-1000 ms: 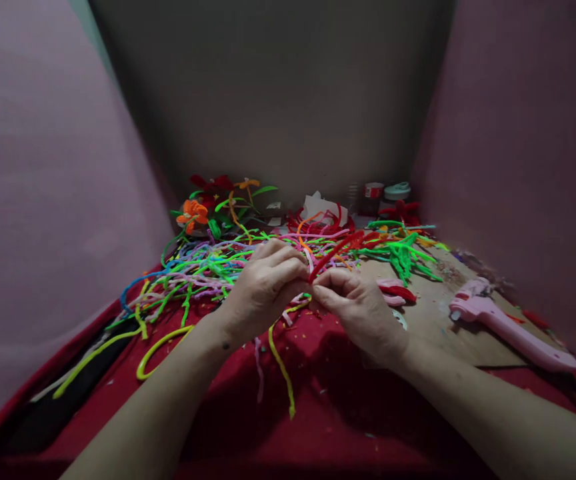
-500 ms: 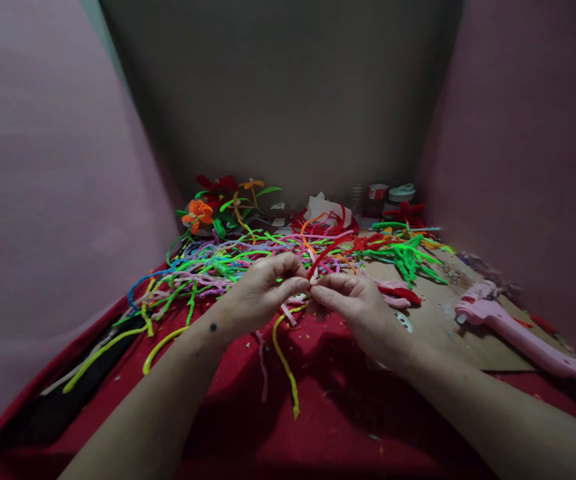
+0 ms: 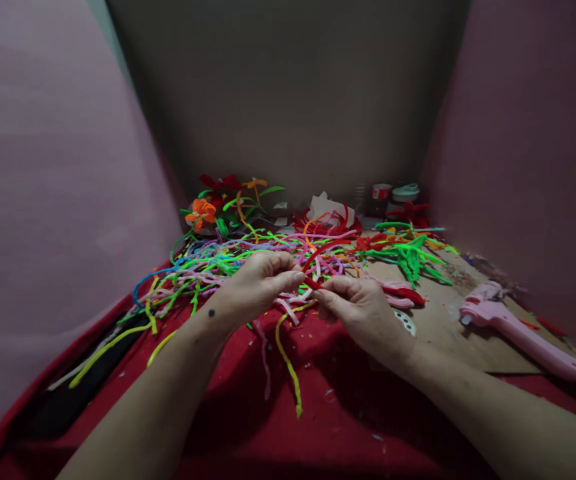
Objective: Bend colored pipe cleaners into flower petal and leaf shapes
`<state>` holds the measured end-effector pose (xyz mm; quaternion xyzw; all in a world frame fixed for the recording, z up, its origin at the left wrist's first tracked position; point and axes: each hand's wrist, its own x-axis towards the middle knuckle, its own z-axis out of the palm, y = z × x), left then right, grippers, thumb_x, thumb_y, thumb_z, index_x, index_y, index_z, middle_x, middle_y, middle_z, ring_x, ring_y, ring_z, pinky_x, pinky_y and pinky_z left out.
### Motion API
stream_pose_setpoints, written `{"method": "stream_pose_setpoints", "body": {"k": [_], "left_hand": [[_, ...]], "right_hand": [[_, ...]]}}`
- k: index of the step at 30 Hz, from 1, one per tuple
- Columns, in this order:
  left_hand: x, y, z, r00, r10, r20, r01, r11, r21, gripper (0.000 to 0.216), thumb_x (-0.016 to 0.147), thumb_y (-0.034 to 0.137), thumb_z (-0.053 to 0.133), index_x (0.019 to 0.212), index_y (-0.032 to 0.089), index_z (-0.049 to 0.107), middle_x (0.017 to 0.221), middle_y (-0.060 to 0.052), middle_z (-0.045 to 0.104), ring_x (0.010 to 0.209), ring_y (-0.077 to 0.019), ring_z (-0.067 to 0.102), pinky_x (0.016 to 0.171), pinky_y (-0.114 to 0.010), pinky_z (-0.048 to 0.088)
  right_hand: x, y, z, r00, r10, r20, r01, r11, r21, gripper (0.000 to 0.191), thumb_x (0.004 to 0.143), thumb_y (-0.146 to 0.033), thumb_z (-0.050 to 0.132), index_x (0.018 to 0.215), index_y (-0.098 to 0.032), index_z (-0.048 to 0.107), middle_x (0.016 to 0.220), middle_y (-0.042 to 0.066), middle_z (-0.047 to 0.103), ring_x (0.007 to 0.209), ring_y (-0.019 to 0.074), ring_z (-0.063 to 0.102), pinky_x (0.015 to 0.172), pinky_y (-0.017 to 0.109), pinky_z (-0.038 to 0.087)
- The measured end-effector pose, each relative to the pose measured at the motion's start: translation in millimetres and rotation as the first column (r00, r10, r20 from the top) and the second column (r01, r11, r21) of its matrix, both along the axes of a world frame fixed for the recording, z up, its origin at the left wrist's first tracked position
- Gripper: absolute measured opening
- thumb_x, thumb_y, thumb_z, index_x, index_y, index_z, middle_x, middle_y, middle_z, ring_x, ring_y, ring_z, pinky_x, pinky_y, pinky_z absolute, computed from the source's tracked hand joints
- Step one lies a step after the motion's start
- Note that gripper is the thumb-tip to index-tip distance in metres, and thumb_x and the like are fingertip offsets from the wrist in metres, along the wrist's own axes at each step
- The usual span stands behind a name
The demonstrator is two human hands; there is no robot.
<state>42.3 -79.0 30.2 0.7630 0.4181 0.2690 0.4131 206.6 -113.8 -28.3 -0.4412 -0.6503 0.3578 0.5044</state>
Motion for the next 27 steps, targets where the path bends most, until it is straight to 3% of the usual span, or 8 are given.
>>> {"method": "stream_pose_setpoints", "body": {"k": [3, 6, 8, 9, 12, 16, 21, 27], "left_hand": [[0.9, -0.2, -2.7, 0.999, -0.004, -0.053, 0.009, 0.995, 0.104, 0.019, 0.076, 0.031, 0.051, 0.068, 0.014, 0.051, 0.06, 0.003, 0.049, 0.054, -0.0088, 0.045, 0.05, -0.021, 0.036], [1.7, -2.1, -2.8, 0.988, -0.045, -0.147, 0.08, 0.968, 0.238, 0.017, 0.079, 0.028, 0.048, 0.069, 0.015, 0.051, 0.059, 0.003, 0.046, 0.054, -0.0086, 0.041, 0.05, -0.021, 0.034], [2.5, -3.8, -1.9, 0.972, -0.067, -0.226, 0.139, 0.937, 0.32, 0.017, 0.079, 0.026, 0.046, 0.067, 0.015, 0.05, 0.059, 0.003, 0.044, 0.054, -0.0085, 0.038, 0.05, -0.021, 0.032], [2.8, -4.5, -1.5, 0.965, -0.066, -0.255, 0.155, 0.925, 0.346, 0.017, 0.079, 0.025, 0.046, 0.066, 0.015, 0.05, 0.059, 0.003, 0.044, 0.054, -0.0084, 0.038, 0.051, -0.021, 0.032], [3.9, -5.3, -1.3, 0.967, -0.04, -0.253, 0.132, 0.924, 0.358, 0.018, 0.08, 0.025, 0.044, 0.067, 0.015, 0.051, 0.059, 0.003, 0.044, 0.054, -0.0085, 0.038, 0.051, -0.021, 0.032], [6.4, -5.7, -2.7, 0.98, -0.01, -0.2, 0.077, 0.942, 0.326, 0.018, 0.079, 0.025, 0.046, 0.066, 0.014, 0.051, 0.058, 0.003, 0.045, 0.053, -0.0086, 0.039, 0.049, -0.02, 0.032], [10.2, -7.3, -5.2, 0.995, 0.03, -0.096, 0.002, 0.948, 0.319, 0.018, 0.078, 0.026, 0.048, 0.066, 0.014, 0.053, 0.058, 0.002, 0.048, 0.054, -0.0089, 0.042, 0.05, -0.02, 0.034], [9.2, -8.2, -4.9, 0.997, 0.039, -0.064, -0.013, 0.932, 0.362, 0.016, 0.079, 0.025, 0.053, 0.075, 0.014, 0.063, 0.066, -0.001, 0.058, 0.062, -0.011, 0.052, 0.058, -0.021, 0.041]], "right_hand": [[1.7, -2.0, 0.9, 0.995, -0.075, 0.065, 0.062, 0.981, 0.184, 0.016, 0.082, -0.028, 0.052, 0.082, -0.018, 0.065, 0.066, 0.002, 0.059, 0.06, 0.0137, 0.052, 0.057, 0.027, 0.041], [5.1, -2.9, 6.1, 0.956, -0.268, 0.118, 0.167, 0.831, 0.53, 0.03, 0.082, -0.024, 0.053, 0.111, -0.022, 0.059, 0.087, 0.006, 0.058, 0.081, 0.0181, 0.053, 0.074, 0.033, 0.043], [6.9, -3.0, 10.2, 0.912, -0.365, 0.185, 0.159, 0.733, 0.661, 0.03, 0.081, -0.023, 0.054, 0.111, -0.022, 0.061, 0.093, 0.008, 0.058, 0.09, 0.021, 0.05, 0.08, 0.037, 0.04], [7.3, -3.0, 11.8, 0.894, -0.384, 0.232, 0.139, 0.729, 0.67, 0.026, 0.081, -0.023, 0.054, 0.105, -0.021, 0.064, 0.091, 0.008, 0.06, 0.09, 0.0217, 0.049, 0.08, 0.038, 0.039], [6.8, -3.4, 14.0, 0.894, -0.312, 0.323, 0.105, 0.843, 0.527, 0.017, 0.081, -0.024, 0.055, 0.073, -0.021, 0.069, 0.066, 0.004, 0.059, 0.072, 0.0186, 0.047, 0.072, 0.035, 0.037], [6.0, -2.6, 12.7, 0.99, -0.017, 0.143, -0.003, 0.991, 0.134, 0.027, 0.079, -0.024, 0.055, 0.053, -0.018, 0.06, 0.055, 0.0, 0.052, 0.059, 0.013, 0.045, 0.061, 0.029, 0.035], [8.6, 4.2, 8.7, 0.965, 0.205, -0.167, -0.235, 0.954, -0.189, 0.022, 0.072, -0.031, 0.06, 0.057, -0.015, 0.061, 0.054, -0.003, 0.049, 0.052, 0.0092, 0.039, 0.052, 0.025, 0.029], [6.9, 5.3, 7.7, 0.96, 0.144, -0.238, -0.194, 0.961, -0.199, 0.017, 0.069, -0.029, 0.064, 0.062, -0.014, 0.062, 0.054, -0.003, 0.052, 0.052, 0.008, 0.041, 0.051, 0.024, 0.03]]}}
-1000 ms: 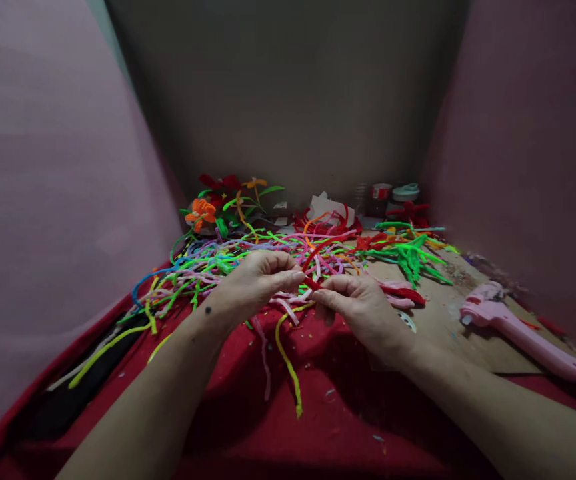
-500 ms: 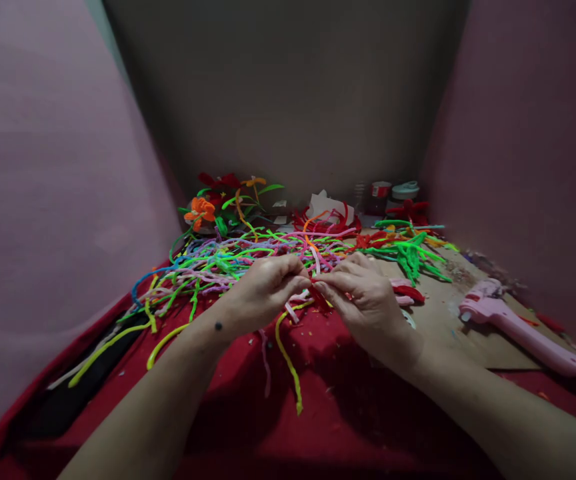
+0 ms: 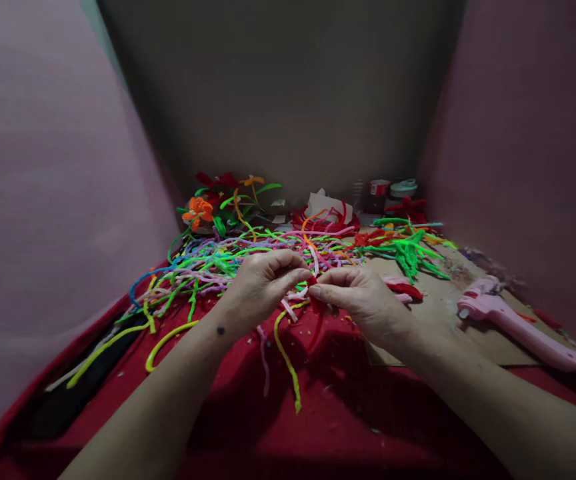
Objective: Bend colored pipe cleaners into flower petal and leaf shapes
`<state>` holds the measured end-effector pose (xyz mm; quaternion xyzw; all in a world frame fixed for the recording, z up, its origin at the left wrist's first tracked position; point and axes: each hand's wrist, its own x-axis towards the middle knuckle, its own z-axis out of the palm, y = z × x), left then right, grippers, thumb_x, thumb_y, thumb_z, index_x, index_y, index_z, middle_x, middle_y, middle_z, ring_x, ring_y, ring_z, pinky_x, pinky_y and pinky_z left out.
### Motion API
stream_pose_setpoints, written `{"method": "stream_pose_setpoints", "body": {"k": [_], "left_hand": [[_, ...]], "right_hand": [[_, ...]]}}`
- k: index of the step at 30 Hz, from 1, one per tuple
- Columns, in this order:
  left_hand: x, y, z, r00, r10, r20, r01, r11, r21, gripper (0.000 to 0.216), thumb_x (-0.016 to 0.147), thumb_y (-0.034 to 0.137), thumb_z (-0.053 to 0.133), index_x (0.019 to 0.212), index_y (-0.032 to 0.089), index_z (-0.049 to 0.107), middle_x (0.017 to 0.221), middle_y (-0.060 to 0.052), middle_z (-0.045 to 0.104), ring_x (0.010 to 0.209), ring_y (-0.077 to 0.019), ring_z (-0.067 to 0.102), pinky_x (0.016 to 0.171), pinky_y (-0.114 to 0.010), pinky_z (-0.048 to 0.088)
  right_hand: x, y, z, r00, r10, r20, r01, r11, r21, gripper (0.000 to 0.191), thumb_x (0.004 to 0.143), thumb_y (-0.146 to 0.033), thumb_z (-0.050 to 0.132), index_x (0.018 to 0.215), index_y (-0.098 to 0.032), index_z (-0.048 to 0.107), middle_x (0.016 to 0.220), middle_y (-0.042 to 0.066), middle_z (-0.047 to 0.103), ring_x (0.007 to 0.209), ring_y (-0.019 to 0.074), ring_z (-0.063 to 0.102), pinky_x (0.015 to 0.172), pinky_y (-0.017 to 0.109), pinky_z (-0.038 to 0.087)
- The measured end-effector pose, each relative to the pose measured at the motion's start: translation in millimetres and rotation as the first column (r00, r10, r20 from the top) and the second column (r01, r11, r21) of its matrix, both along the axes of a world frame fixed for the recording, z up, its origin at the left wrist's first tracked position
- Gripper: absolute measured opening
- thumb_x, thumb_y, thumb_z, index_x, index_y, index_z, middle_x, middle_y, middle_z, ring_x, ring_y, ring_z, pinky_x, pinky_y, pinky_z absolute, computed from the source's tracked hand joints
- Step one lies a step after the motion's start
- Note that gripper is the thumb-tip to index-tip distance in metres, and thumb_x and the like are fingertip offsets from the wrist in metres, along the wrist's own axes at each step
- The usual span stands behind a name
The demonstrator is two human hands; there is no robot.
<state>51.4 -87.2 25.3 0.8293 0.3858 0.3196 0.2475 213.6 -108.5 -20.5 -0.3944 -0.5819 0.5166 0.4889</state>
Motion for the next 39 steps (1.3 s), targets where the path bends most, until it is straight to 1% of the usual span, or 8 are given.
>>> {"method": "stream_pose_setpoints", "body": {"k": [5, 9, 12, 16, 21, 26, 32, 39], "left_hand": [[-1.5, -1.2, 1.4, 1.0, 0.027, -0.001, -0.026, 0.994, 0.102, 0.013, 0.076, 0.024, 0.057, 0.077, 0.015, 0.066, 0.075, -0.002, 0.059, 0.07, -0.0126, 0.053, 0.064, -0.023, 0.042], [-1.5, -2.1, 2.1, 0.994, 0.003, 0.105, 0.019, 0.977, -0.212, 0.012, 0.074, 0.025, 0.06, 0.073, 0.015, 0.064, 0.066, 0.0, 0.059, 0.061, -0.0103, 0.052, 0.057, -0.021, 0.04], [1.0, 0.5, -3.1, 0.942, 0.02, 0.336, 0.147, 0.873, -0.465, 0.011, 0.07, 0.025, 0.065, 0.072, 0.014, 0.061, 0.06, 0.002, 0.056, 0.052, -0.0062, 0.049, 0.048, -0.017, 0.036], [7.7, 4.5, -13.9, 0.854, 0.164, 0.494, 0.209, 0.761, -0.614, 0.018, 0.065, 0.025, 0.071, 0.07, 0.014, 0.058, 0.053, 0.005, 0.053, 0.039, -0.0022, 0.042, 0.038, -0.013, 0.029], [12.4, 3.8, -20.8, 0.858, 0.131, 0.497, 0.215, 0.787, -0.578, 0.02, 0.069, 0.029, 0.067, 0.067, 0.013, 0.056, 0.046, 0.002, 0.054, 0.034, -0.0055, 0.045, 0.033, -0.015, 0.034], [14.1, 3.6, -23.5, 0.838, 0.119, 0.532, 0.242, 0.793, -0.559, 0.018, 0.071, 0.027, 0.065, 0.069, 0.013, 0.055, 0.047, 0.001, 0.057, 0.034, -0.0082, 0.048, 0.033, -0.018, 0.04], [16.6, 5.4, -28.3, 0.832, 0.143, 0.536, 0.207, 0.817, -0.539, 0.018, 0.071, 0.027, 0.064, 0.067, 0.013, 0.054, 0.043, 0.002, 0.054, 0.03, -0.0075, 0.045, 0.031, -0.017, 0.037], [13.7, 11.8, -32.3, 0.861, 0.097, 0.5, 0.269, 0.746, -0.609, 0.019, 0.072, 0.029, 0.065, 0.073, 0.014, 0.053, 0.048, 0.002, 0.056, 0.034, -0.0079, 0.048, 0.033, -0.017, 0.04]], "right_hand": [[-2.5, -2.0, 2.6, 0.999, -0.05, 0.006, 0.05, 0.998, 0.03, 0.018, 0.069, -0.028, 0.063, 0.058, -0.014, 0.059, 0.051, -0.003, 0.051, 0.049, 0.0073, 0.041, 0.05, 0.023, 0.031], [-3.3, -2.5, 0.7, 0.999, -0.036, -0.013, 0.037, 0.999, 0.033, 0.018, 0.071, -0.028, 0.062, 0.06, -0.014, 0.058, 0.052, -0.003, 0.051, 0.047, 0.0072, 0.042, 0.048, 0.023, 0.032], [-3.5, -2.2, -1.7, 0.998, -0.045, -0.036, 0.047, 0.997, 0.064, 0.018, 0.072, -0.029, 0.061, 0.061, -0.014, 0.058, 0.052, -0.003, 0.051, 0.048, 0.0074, 0.043, 0.049, 0.023, 0.033], [-3.9, -1.1, -3.6, 0.995, -0.077, -0.062, 0.083, 0.993, 0.086, 0.018, 0.072, -0.028, 0.061, 0.061, -0.015, 0.057, 0.051, -0.004, 0.05, 0.047, 0.0066, 0.042, 0.048, 0.022, 0.032], [-4.8, -1.7, -5.1, 0.991, -0.132, -0.016, 0.133, 0.987, 0.092, 0.02, 0.073, -0.029, 0.06, 0.059, -0.014, 0.057, 0.052, -0.003, 0.051, 0.048, 0.0069, 0.041, 0.048, 0.022, 0.031], [-2.2, 1.7, -7.2, 0.998, -0.012, -0.059, 0.014, 1.0, 0.02, 0.018, 0.071, -0.029, 0.061, 0.065, -0.012, 0.063, 0.059, 0.001, 0.058, 0.051, 0.0082, 0.044, 0.051, 0.024, 0.033], [-0.6, 6.5, -7.0, 0.992, 0.055, -0.115, -0.062, 0.997, -0.056, 0.009, 0.061, -0.021, 0.066, 0.063, -0.013, 0.064, 0.059, 0.0, 0.059, 0.05, 0.0081, 0.044, 0.051, 0.024, 0.032], [-0.8, 8.9, -10.3, 0.988, -0.031, -0.15, 0.027, 0.999, -0.034, 0.008, 0.062, -0.019, 0.063, 0.058, -0.014, 0.058, 0.052, -0.003, 0.054, 0.046, 0.0072, 0.042, 0.048, 0.023, 0.031]]}}
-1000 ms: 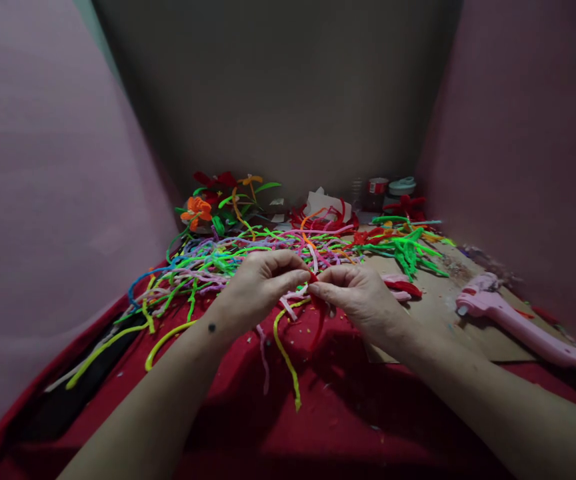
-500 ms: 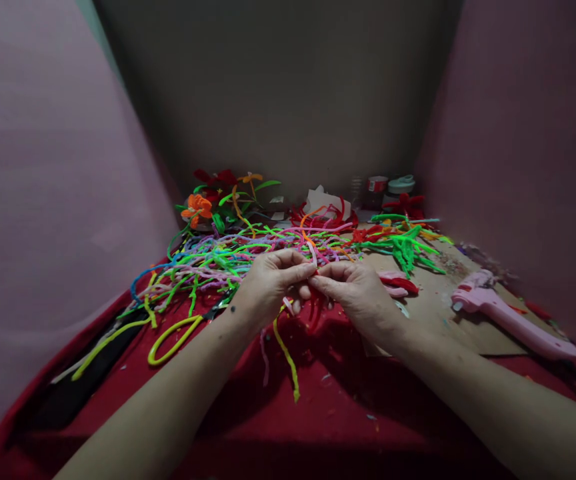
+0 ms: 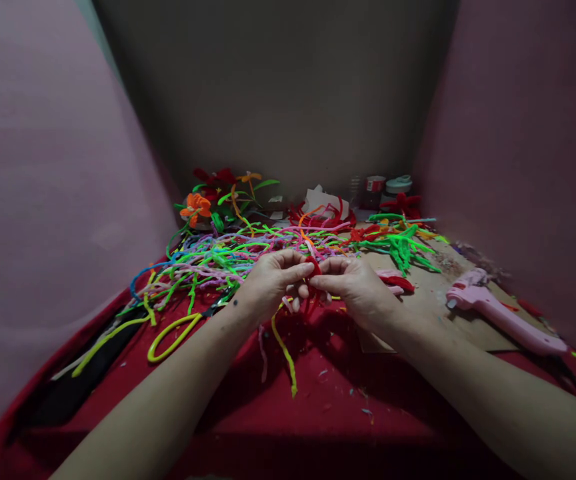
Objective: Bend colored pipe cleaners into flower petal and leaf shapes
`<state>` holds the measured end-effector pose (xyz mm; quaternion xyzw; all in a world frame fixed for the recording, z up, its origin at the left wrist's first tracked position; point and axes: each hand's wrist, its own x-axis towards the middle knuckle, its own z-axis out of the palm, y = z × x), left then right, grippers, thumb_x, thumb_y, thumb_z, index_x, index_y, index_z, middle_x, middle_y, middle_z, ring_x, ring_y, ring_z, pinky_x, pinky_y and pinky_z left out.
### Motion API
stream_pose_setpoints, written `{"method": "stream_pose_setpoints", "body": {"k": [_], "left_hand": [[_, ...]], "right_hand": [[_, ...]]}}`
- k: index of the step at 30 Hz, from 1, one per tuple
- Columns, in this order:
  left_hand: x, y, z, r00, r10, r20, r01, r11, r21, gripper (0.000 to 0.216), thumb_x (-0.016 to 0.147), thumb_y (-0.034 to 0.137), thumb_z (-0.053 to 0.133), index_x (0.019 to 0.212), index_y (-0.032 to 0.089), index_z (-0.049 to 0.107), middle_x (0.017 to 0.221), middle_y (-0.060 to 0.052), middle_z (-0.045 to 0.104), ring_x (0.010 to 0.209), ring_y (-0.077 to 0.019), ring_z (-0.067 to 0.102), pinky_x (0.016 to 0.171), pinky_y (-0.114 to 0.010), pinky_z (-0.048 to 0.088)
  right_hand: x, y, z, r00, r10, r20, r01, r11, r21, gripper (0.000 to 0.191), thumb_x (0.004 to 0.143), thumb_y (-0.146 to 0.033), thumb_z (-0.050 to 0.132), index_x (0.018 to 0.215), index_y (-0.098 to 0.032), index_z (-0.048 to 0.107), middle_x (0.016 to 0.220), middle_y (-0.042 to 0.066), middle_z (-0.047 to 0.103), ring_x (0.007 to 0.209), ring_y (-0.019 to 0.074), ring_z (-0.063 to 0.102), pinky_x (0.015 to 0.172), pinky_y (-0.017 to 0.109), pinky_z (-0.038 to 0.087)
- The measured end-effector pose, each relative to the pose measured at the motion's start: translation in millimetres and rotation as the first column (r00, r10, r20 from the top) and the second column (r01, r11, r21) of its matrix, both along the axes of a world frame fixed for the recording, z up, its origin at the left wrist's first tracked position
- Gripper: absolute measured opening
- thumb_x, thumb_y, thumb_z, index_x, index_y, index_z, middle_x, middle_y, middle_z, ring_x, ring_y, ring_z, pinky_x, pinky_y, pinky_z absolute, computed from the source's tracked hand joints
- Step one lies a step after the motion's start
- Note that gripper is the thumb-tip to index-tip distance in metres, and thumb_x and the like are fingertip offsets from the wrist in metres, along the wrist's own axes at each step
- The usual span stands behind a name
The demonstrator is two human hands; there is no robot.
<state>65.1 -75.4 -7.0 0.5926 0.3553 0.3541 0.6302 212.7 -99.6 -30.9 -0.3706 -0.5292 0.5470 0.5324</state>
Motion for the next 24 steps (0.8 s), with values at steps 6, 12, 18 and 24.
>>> {"method": "stream_pose_setpoints", "body": {"k": [6, 12, 18, 24], "left_hand": [[0.2, -1.4, 1.5, 0.989, -0.097, -0.107, 0.092, 0.994, -0.055, 0.021, 0.072, 0.033, 0.063, 0.071, 0.015, 0.052, 0.05, 0.001, 0.056, 0.038, -0.0084, 0.049, 0.034, -0.017, 0.039], [-0.1, -2.2, 6.0, 0.947, -0.1, -0.305, 0.136, 0.985, 0.102, 0.015, 0.069, 0.024, 0.062, 0.061, 0.013, 0.055, 0.046, 0.001, 0.055, 0.038, -0.0069, 0.048, 0.039, -0.017, 0.038], [-1.1, -3.6, 15.1, 0.991, 0.031, -0.132, -0.029, 0.999, 0.013, 0.014, 0.067, 0.021, 0.063, 0.066, 0.014, 0.051, 0.048, -0.001, 0.061, 0.037, -0.0105, 0.053, 0.038, -0.021, 0.043], [2.4, -6.6, 14.6, 0.989, 0.128, 0.076, -0.133, 0.989, 0.066, 0.019, 0.066, 0.019, 0.067, 0.075, 0.013, 0.05, 0.055, -0.002, 0.065, 0.044, -0.0115, 0.059, 0.045, -0.021, 0.049]], "right_hand": [[5.0, 5.4, 2.1, 0.985, -0.086, -0.149, 0.074, 0.994, -0.083, 0.011, 0.056, -0.017, 0.066, 0.058, -0.015, 0.055, 0.052, -0.004, 0.052, 0.045, 0.0072, 0.043, 0.046, 0.023, 0.031], [5.6, 6.9, 3.0, 0.974, -0.119, -0.195, 0.095, 0.987, -0.13, 0.013, 0.052, -0.015, 0.066, 0.056, -0.015, 0.054, 0.049, -0.004, 0.051, 0.042, 0.0075, 0.042, 0.045, 0.024, 0.032], [7.8, 8.0, 2.1, 0.973, -0.165, -0.162, 0.15, 0.983, -0.103, 0.01, 0.054, -0.013, 0.064, 0.056, -0.015, 0.054, 0.05, -0.004, 0.053, 0.042, 0.0066, 0.042, 0.045, 0.023, 0.031], [5.2, 6.3, -0.3, 0.981, -0.188, -0.054, 0.187, 0.982, -0.014, 0.012, 0.057, -0.012, 0.061, 0.052, -0.016, 0.05, 0.046, -0.006, 0.048, 0.042, 0.0069, 0.04, 0.044, 0.023, 0.029]]}}
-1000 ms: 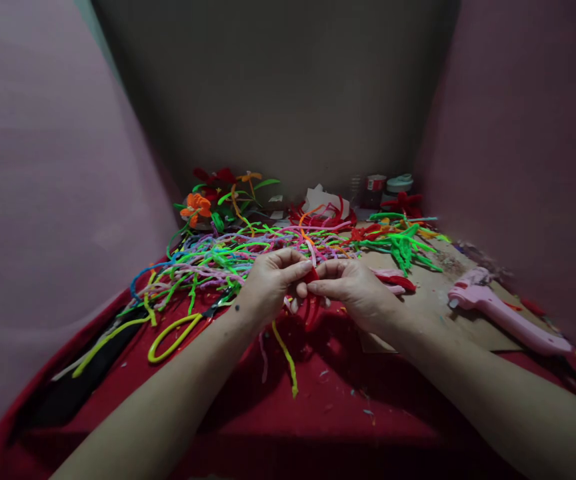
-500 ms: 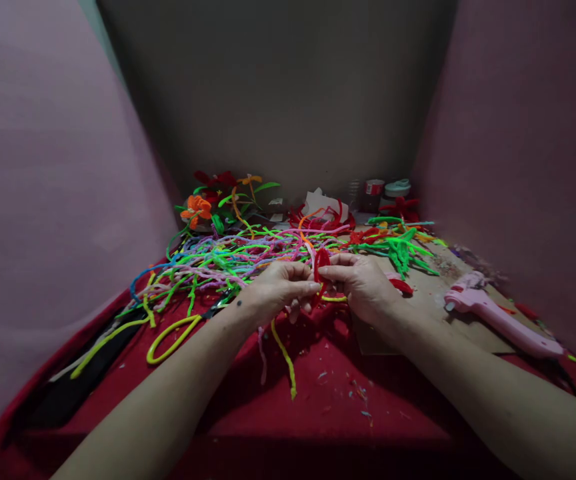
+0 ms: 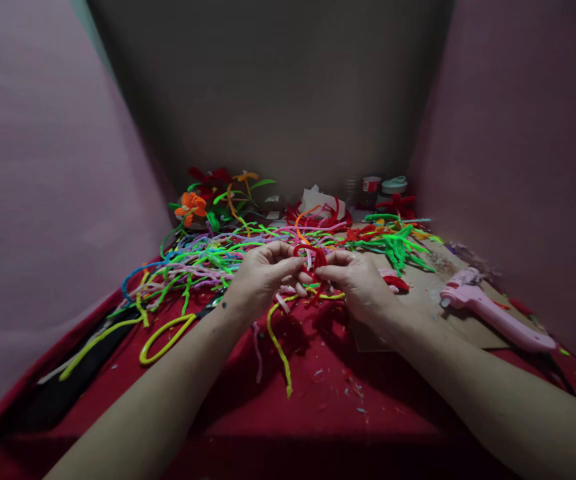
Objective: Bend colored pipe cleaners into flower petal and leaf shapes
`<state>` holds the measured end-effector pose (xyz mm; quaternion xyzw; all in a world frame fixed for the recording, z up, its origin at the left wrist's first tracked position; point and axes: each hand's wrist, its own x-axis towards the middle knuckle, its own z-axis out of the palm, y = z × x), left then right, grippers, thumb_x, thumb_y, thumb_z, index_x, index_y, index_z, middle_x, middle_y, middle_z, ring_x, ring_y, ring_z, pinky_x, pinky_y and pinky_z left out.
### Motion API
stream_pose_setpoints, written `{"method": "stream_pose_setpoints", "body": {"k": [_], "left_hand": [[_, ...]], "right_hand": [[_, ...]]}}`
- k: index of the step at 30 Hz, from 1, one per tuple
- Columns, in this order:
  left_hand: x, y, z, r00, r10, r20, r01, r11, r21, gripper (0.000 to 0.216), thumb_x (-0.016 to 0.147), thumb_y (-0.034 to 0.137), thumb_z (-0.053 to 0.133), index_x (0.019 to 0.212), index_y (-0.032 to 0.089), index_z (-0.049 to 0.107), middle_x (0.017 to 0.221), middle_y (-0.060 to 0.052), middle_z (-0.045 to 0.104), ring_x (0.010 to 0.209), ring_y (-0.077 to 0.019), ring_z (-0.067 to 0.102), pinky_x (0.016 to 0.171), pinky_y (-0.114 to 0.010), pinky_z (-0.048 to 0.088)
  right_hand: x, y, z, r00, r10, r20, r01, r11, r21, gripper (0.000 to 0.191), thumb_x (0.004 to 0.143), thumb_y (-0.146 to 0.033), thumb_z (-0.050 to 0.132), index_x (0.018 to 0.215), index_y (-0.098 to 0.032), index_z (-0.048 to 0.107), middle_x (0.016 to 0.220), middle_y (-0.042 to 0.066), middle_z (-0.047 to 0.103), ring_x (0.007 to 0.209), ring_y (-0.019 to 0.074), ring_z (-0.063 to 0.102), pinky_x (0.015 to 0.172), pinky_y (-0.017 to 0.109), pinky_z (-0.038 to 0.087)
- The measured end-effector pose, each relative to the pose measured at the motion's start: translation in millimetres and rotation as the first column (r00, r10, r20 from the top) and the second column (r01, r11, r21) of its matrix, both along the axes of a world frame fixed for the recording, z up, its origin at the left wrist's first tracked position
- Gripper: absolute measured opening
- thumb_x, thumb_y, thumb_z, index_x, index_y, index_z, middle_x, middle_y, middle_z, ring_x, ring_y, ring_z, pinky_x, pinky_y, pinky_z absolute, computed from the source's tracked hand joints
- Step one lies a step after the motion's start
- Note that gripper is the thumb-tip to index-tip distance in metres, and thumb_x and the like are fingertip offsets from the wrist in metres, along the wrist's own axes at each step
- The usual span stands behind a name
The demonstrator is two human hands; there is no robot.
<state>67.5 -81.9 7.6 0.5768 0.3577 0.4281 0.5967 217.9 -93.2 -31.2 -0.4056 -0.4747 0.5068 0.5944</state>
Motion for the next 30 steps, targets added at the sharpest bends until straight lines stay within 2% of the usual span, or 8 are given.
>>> {"method": "stream_pose_setpoints", "body": {"k": [6, 10, 14, 16, 19, 22, 27, 30], "left_hand": [[2.9, -2.0, -4.7, 0.999, 0.039, -0.029, -0.035, 0.992, 0.12, 0.019, 0.068, 0.022, 0.067, 0.075, 0.014, 0.052, 0.058, 0.0, 0.063, 0.052, -0.0136, 0.063, 0.05, -0.025, 0.053], [6.0, -5.2, -3.9, 0.991, 0.103, -0.089, -0.082, 0.974, 0.211, 0.019, 0.068, 0.023, 0.067, 0.072, 0.014, 0.051, 0.058, 0.002, 0.06, 0.055, -0.0142, 0.063, 0.053, -0.027, 0.054], [7.0, -7.2, -9.3, 0.977, 0.106, -0.187, -0.045, 0.952, 0.302, 0.013, 0.072, 0.025, 0.061, 0.074, 0.016, 0.052, 0.062, 0.001, 0.061, 0.056, -0.0132, 0.061, 0.056, -0.026, 0.052], [6.0, -8.0, -12.9, 0.956, 0.146, -0.254, -0.033, 0.915, 0.401, 0.009, 0.073, 0.025, 0.06, 0.075, 0.017, 0.054, 0.065, 0.001, 0.059, 0.058, -0.0123, 0.059, 0.057, -0.023, 0.049], [3.8, -10.4, -14.4, 0.888, 0.286, -0.359, -0.016, 0.801, 0.598, 0.004, 0.073, 0.022, 0.058, 0.072, 0.018, 0.058, 0.065, 0.0, 0.057, 0.058, -0.0107, 0.053, 0.058, -0.021, 0.043], [2.3, -12.7, -11.2, 0.842, 0.363, -0.4, 0.029, 0.709, 0.704, 0.005, 0.075, 0.02, 0.057, 0.071, 0.018, 0.059, 0.064, 0.0, 0.055, 0.059, -0.0108, 0.048, 0.06, -0.021, 0.039], [3.2, -10.7, -11.0, 0.842, 0.31, -0.441, 0.137, 0.667, 0.732, 0.007, 0.076, 0.022, 0.056, 0.07, 0.019, 0.059, 0.068, -0.002, 0.055, 0.063, -0.0128, 0.047, 0.063, -0.022, 0.036], [4.6, -7.2, -15.0, 0.81, 0.307, -0.499, 0.203, 0.652, 0.731, 0.009, 0.076, 0.023, 0.056, 0.069, 0.019, 0.06, 0.069, -0.002, 0.054, 0.066, -0.0135, 0.047, 0.064, -0.023, 0.035]], "right_hand": [[-1.3, -2.1, 1.1, 0.999, 0.031, 0.027, -0.03, 0.999, -0.03, 0.007, 0.056, -0.012, 0.057, 0.055, -0.016, 0.051, 0.049, -0.005, 0.049, 0.043, 0.0076, 0.041, 0.044, 0.023, 0.029], [-1.6, -1.9, 2.2, 0.997, 0.009, 0.072, -0.005, 0.999, -0.05, 0.007, 0.054, -0.012, 0.057, 0.056, -0.017, 0.052, 0.049, -0.006, 0.047, 0.042, 0.0069, 0.038, 0.042, 0.022, 0.026], [-2.3, -0.6, -0.1, 0.996, -0.002, 0.093, 0.007, 0.998, -0.055, 0.006, 0.053, -0.012, 0.055, 0.054, -0.017, 0.051, 0.047, -0.005, 0.047, 0.041, 0.0072, 0.038, 0.04, 0.022, 0.025], [-2.4, 0.1, -1.7, 0.997, -0.005, 0.083, 0.011, 0.998, -0.066, 0.006, 0.053, -0.012, 0.054, 0.054, -0.017, 0.051, 0.045, -0.005, 0.045, 0.04, 0.0074, 0.037, 0.04, 0.022, 0.025], [-2.0, 0.6, -2.9, 0.997, -0.014, 0.081, 0.021, 0.997, -0.078, 0.005, 0.053, -0.013, 0.055, 0.056, -0.016, 0.053, 0.045, -0.005, 0.045, 0.041, 0.0076, 0.037, 0.04, 0.022, 0.026], [-1.2, -0.2, -1.6, 0.997, 0.0, 0.078, 0.005, 0.997, -0.074, 0.003, 0.053, -0.015, 0.056, 0.056, -0.015, 0.055, 0.048, -0.005, 0.047, 0.043, 0.0072, 0.038, 0.043, 0.023, 0.028], [-0.5, 0.0, -2.3, 0.996, 0.047, 0.075, -0.04, 0.995, -0.096, 0.005, 0.053, -0.015, 0.055, 0.05, -0.016, 0.052, 0.042, -0.005, 0.045, 0.039, 0.0067, 0.034, 0.041, 0.023, 0.023], [0.0, 2.9, -6.6, 0.998, 0.06, 0.021, -0.058, 0.993, -0.099, 0.008, 0.054, -0.015, 0.054, 0.047, -0.017, 0.05, 0.039, -0.005, 0.043, 0.037, 0.0073, 0.034, 0.04, 0.024, 0.022]]}}
